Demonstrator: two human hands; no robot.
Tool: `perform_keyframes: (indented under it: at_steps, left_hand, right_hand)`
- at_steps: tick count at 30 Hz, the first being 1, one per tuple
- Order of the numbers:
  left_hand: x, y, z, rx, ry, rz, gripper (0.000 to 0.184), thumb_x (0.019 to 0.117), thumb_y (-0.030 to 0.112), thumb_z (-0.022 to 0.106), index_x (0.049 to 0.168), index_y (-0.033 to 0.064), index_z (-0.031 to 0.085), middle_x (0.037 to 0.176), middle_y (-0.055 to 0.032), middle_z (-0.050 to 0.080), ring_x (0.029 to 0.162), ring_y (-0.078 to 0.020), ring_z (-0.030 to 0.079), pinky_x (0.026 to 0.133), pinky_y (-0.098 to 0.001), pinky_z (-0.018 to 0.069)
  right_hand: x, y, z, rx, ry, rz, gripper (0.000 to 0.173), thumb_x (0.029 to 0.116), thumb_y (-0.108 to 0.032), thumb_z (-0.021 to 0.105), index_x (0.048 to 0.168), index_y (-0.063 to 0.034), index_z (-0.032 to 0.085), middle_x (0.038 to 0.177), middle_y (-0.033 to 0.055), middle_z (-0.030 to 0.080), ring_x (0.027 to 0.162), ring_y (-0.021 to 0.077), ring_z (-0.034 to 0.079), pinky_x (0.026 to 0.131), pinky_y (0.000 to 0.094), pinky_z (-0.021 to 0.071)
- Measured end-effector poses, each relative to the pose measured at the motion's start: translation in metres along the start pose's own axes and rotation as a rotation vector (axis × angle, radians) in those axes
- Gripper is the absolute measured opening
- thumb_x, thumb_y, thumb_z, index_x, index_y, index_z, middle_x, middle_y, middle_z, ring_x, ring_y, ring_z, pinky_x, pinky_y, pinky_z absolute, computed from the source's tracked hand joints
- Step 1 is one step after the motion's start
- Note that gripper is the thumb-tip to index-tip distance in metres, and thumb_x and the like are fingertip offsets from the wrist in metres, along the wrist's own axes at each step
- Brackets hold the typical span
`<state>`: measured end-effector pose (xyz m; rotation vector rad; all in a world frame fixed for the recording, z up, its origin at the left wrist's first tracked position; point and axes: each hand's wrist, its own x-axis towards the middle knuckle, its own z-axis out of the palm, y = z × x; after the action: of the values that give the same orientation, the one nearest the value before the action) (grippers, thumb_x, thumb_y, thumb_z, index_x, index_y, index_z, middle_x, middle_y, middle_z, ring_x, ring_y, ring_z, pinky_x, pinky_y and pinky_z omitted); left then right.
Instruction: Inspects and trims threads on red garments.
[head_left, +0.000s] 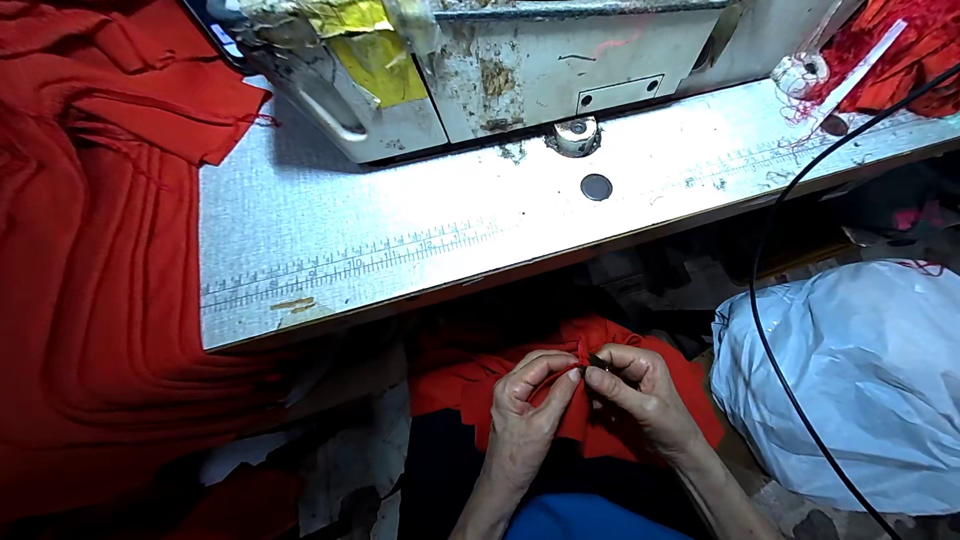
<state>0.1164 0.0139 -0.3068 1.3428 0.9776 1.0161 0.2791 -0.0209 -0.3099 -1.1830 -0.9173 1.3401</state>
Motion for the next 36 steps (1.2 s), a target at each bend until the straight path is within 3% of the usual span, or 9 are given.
perform_keyframes:
  at_steps: [6, 13, 32, 36]
  left_hand:
    - [0.002, 0.002, -0.003, -0.024, 0.045, 0.019, 0.012, 0.0923, 0.009, 0.069, 0.095, 0.0067, 0.081, 0.095, -0.0036, 0.075, 0.093, -0.0116, 0.07, 0.085, -0.0235, 0.0583]
    - [0.0, -0.001, 0.001, -0.078, 0.074, 0.02, 0.012, 0.0906, 0.005, 0.071, 0.095, 0.007, 0.082, 0.095, -0.0041, 0.075, 0.093, -0.0113, 0.07, 0.085, -0.0229, 0.0581]
    - [-0.003, -0.003, 0.002, -0.09, 0.052, 0.018, 0.012, 0.0895, 0.003, 0.07, 0.094, 0.005, 0.081, 0.094, -0.0043, 0.075, 0.092, -0.0097, 0.07, 0.084, -0.0214, 0.0579]
    - [-0.003, -0.003, 0.001, -0.023, 0.029, 0.093, 0.01, 0.0886, 0.004, 0.071, 0.093, 0.003, 0.08, 0.093, -0.0037, 0.075, 0.091, -0.0087, 0.07, 0.084, -0.0211, 0.0586]
  right_hand:
    - [-0.007, 0.0, -0.004, -0.161, 0.03, -0.098, 0.016, 0.0955, -0.024, 0.068, 0.089, -0.0101, 0.072, 0.072, -0.0059, 0.064, 0.063, -0.0006, 0.058, 0.057, 0.0152, 0.0485]
    - [-0.014, 0.003, -0.004, -0.21, 0.1, -0.183, 0.014, 0.0946, -0.021, 0.07, 0.089, -0.008, 0.073, 0.074, -0.0056, 0.067, 0.064, -0.0022, 0.058, 0.058, 0.0134, 0.0475]
    - [-0.011, 0.004, 0.003, -0.156, 0.114, -0.179, 0.011, 0.0936, -0.018, 0.07, 0.09, -0.0077, 0.074, 0.076, -0.0036, 0.069, 0.066, 0.0003, 0.062, 0.06, 0.0153, 0.0514]
    - [-0.008, 0.001, 0.004, -0.061, 0.075, -0.121, 0.015, 0.0949, -0.022, 0.07, 0.087, -0.0094, 0.072, 0.069, -0.0042, 0.065, 0.06, 0.0006, 0.06, 0.056, 0.0158, 0.0512]
